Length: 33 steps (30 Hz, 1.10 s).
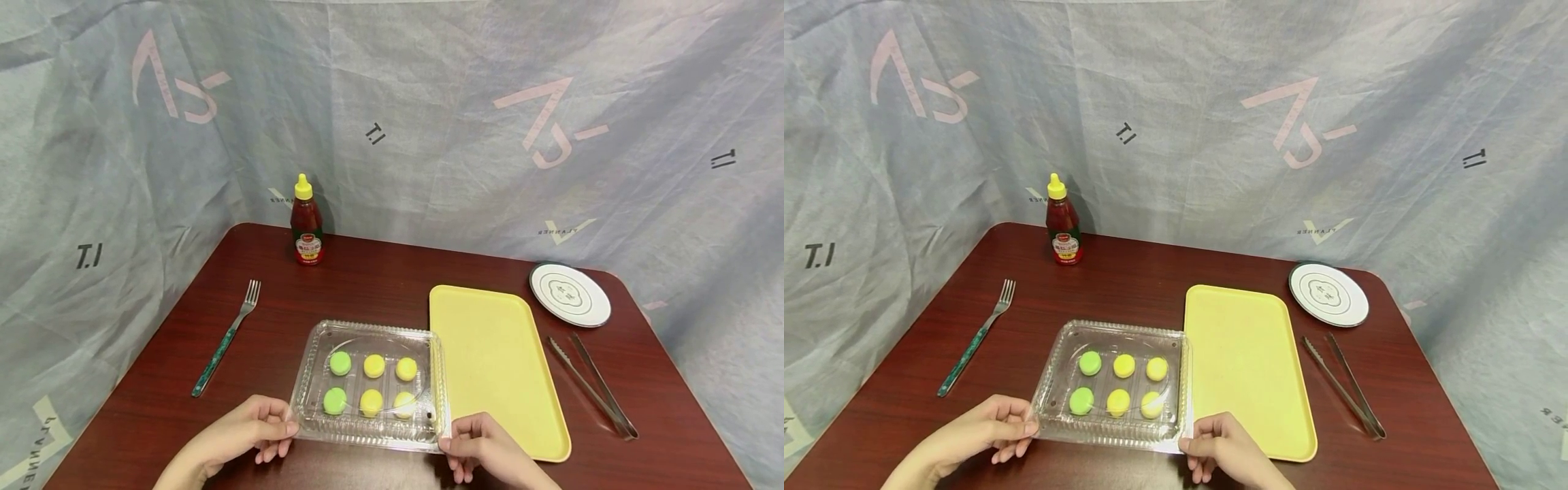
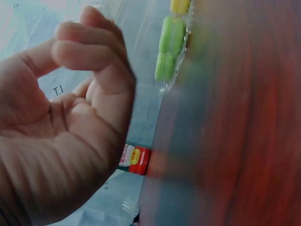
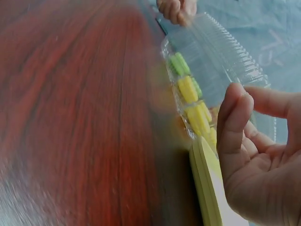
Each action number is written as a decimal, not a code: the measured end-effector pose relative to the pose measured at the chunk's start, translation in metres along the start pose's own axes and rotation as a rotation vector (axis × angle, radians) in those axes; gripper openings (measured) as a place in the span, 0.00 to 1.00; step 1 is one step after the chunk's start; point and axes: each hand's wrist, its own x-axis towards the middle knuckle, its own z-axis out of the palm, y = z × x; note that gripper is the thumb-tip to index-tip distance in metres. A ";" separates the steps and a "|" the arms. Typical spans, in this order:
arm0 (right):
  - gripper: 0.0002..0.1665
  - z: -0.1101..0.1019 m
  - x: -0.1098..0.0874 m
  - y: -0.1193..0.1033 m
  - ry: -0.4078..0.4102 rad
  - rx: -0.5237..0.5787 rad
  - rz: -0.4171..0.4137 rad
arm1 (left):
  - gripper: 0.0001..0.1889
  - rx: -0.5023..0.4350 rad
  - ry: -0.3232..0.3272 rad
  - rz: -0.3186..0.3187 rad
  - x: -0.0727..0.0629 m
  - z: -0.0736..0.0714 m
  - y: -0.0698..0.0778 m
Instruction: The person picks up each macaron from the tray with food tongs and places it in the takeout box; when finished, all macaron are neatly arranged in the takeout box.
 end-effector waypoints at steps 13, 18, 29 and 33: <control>0.26 0.005 0.005 0.002 0.055 0.087 0.028 | 0.19 -0.061 0.079 0.009 0.000 0.005 -0.003; 0.24 0.006 0.004 0.003 0.070 0.106 0.021 | 0.19 -0.068 0.101 -0.002 0.001 0.007 -0.003; 0.27 0.005 0.003 0.003 0.066 0.116 0.054 | 0.19 -0.073 0.079 -0.050 0.001 0.007 0.000; 0.26 0.003 0.001 0.003 0.051 0.081 0.051 | 0.18 -0.019 0.054 -0.053 -0.002 0.004 0.001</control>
